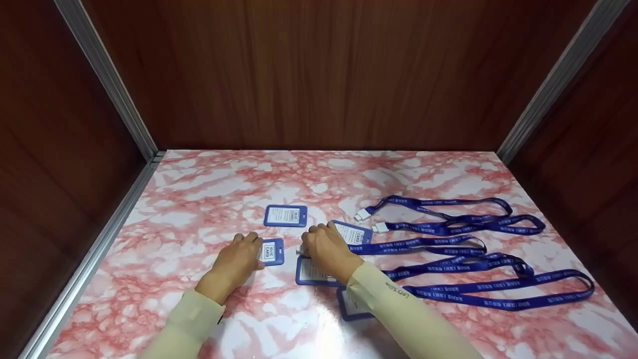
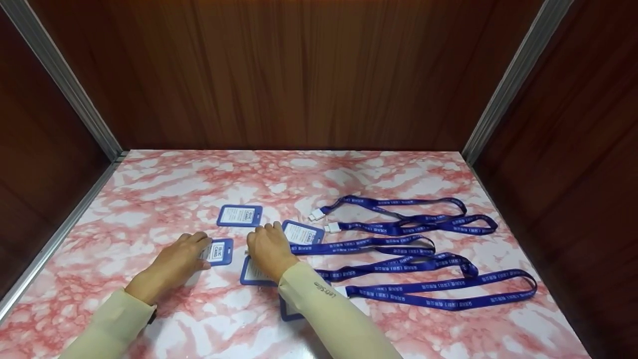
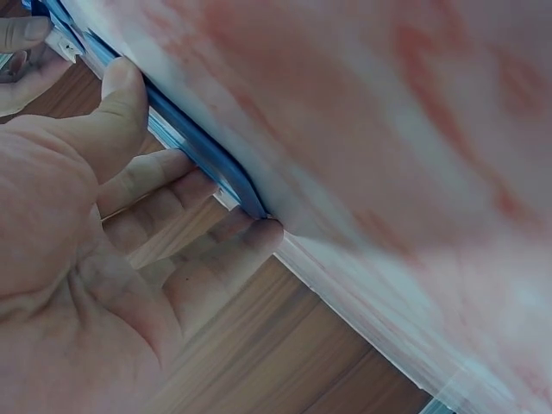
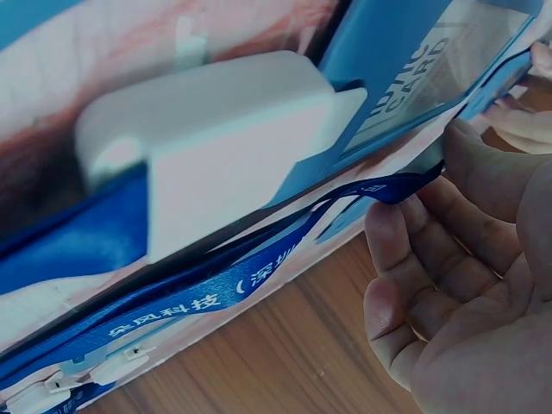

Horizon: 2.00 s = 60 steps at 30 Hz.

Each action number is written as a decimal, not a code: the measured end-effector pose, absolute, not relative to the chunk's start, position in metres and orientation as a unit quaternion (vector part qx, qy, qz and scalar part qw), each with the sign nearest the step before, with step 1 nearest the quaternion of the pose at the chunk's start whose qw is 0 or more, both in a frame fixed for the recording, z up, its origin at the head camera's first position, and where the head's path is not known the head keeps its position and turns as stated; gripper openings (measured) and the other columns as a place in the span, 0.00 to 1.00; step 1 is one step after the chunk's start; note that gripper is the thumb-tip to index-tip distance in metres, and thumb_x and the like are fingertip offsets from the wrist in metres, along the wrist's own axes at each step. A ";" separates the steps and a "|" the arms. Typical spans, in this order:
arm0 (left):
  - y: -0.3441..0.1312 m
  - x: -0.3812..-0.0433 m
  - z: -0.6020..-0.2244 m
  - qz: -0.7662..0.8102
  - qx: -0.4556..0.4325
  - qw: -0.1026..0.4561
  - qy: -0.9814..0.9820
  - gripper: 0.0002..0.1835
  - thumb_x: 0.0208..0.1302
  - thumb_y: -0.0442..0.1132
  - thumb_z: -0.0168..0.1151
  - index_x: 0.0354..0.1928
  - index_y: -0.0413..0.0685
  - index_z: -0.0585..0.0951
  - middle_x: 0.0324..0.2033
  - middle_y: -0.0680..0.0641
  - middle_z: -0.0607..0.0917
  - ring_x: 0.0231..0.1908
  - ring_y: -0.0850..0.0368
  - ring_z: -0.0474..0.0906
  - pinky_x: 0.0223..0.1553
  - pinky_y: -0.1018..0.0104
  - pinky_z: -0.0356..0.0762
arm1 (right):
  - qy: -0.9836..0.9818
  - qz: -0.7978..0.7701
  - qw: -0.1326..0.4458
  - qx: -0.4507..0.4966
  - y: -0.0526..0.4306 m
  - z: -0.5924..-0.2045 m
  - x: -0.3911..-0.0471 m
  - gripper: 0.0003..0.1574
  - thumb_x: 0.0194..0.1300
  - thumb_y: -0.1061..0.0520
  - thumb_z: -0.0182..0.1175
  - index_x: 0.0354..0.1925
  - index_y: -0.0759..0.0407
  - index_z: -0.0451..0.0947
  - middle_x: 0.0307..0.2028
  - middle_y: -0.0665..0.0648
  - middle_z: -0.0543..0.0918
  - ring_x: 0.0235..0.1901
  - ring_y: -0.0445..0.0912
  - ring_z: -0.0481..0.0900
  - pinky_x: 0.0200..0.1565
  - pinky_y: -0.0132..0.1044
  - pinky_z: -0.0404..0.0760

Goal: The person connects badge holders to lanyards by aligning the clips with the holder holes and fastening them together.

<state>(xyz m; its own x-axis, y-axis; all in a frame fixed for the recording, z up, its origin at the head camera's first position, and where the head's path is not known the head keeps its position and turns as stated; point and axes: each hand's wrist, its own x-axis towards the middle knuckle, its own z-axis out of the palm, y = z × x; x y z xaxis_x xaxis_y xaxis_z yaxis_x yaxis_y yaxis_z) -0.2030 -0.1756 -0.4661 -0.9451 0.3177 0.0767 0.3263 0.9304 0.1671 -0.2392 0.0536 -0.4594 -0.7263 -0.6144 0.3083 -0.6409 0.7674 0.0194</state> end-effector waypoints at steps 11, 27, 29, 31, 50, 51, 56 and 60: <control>-0.175 -0.205 -0.466 -0.091 -0.156 0.023 -0.983 0.28 0.55 0.41 0.79 0.54 0.35 0.80 0.49 0.42 0.80 0.47 0.42 0.76 0.47 0.47 0.83 | -0.932 0.036 0.136 0.333 0.047 -0.456 -0.241 0.03 0.59 0.60 0.67 0.29 0.54 0.85 0.28 0.53 0.84 0.30 0.51 0.81 0.39 0.44 0.74; -0.173 -0.203 -0.465 -0.090 -0.155 0.019 -0.984 0.27 0.54 0.40 0.79 0.53 0.35 0.80 0.48 0.42 0.79 0.47 0.42 0.76 0.47 0.48 0.83 | -0.935 0.033 0.127 0.329 0.037 -0.460 -0.239 0.03 0.60 0.58 0.68 0.29 0.54 0.86 0.30 0.53 0.85 0.32 0.50 0.83 0.40 0.43 0.74; -0.173 -0.203 -0.466 -0.091 -0.155 0.022 -0.983 0.26 0.54 0.39 0.79 0.52 0.35 0.80 0.48 0.43 0.79 0.47 0.41 0.76 0.47 0.48 0.83 | -0.935 0.029 0.129 0.330 0.036 -0.460 -0.238 0.03 0.60 0.58 0.69 0.29 0.54 0.86 0.30 0.53 0.85 0.33 0.50 0.84 0.40 0.44 0.74; -0.173 -0.203 -0.466 -0.093 -0.154 0.025 -0.983 0.26 0.54 0.39 0.79 0.51 0.36 0.79 0.47 0.43 0.79 0.47 0.41 0.76 0.47 0.48 0.83 | -0.934 0.025 0.129 0.332 0.034 -0.460 -0.239 0.03 0.60 0.58 0.69 0.29 0.53 0.85 0.29 0.52 0.85 0.33 0.50 0.84 0.41 0.44 0.74; -0.172 -0.203 -0.468 -0.097 -0.157 0.028 -0.982 0.26 0.54 0.38 0.79 0.52 0.35 0.80 0.48 0.41 0.79 0.47 0.40 0.76 0.48 0.47 0.82 | -0.936 0.023 0.120 0.329 0.020 -0.463 -0.239 0.02 0.59 0.57 0.70 0.30 0.54 0.86 0.31 0.52 0.85 0.37 0.50 0.84 0.52 0.48 0.78; -0.172 -0.203 -0.468 -0.097 -0.157 0.028 -0.982 0.26 0.54 0.38 0.79 0.52 0.35 0.80 0.48 0.41 0.79 0.47 0.40 0.76 0.49 0.47 0.82 | -0.937 0.025 0.119 0.329 0.020 -0.463 -0.239 0.01 0.58 0.58 0.69 0.30 0.54 0.86 0.31 0.52 0.85 0.37 0.50 0.84 0.53 0.49 0.78; -0.173 -0.204 -0.468 -0.102 -0.158 0.028 -0.982 0.25 0.54 0.37 0.79 0.51 0.35 0.80 0.46 0.42 0.79 0.45 0.41 0.76 0.49 0.48 0.82 | -0.936 0.033 0.123 0.329 0.018 -0.463 -0.240 0.03 0.57 0.61 0.69 0.30 0.53 0.85 0.31 0.52 0.85 0.37 0.49 0.84 0.50 0.47 0.77; -0.173 -0.203 -0.467 -0.109 -0.163 0.034 -0.980 0.25 0.52 0.36 0.80 0.49 0.35 0.79 0.45 0.42 0.79 0.45 0.40 0.76 0.48 0.48 0.82 | -0.933 0.036 0.132 0.332 0.017 -0.465 -0.240 0.03 0.60 0.59 0.68 0.29 0.54 0.84 0.29 0.52 0.84 0.35 0.49 0.84 0.44 0.44 0.76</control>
<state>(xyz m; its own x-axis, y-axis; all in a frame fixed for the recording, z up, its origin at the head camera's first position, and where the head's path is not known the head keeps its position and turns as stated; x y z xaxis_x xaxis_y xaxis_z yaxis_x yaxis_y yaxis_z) -0.2030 -0.1732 -0.4670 -0.9446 0.3122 0.1016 0.3269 0.9232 0.2021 -0.2401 0.0168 -0.4650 -0.7451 -0.6094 0.2711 -0.6284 0.7776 0.0207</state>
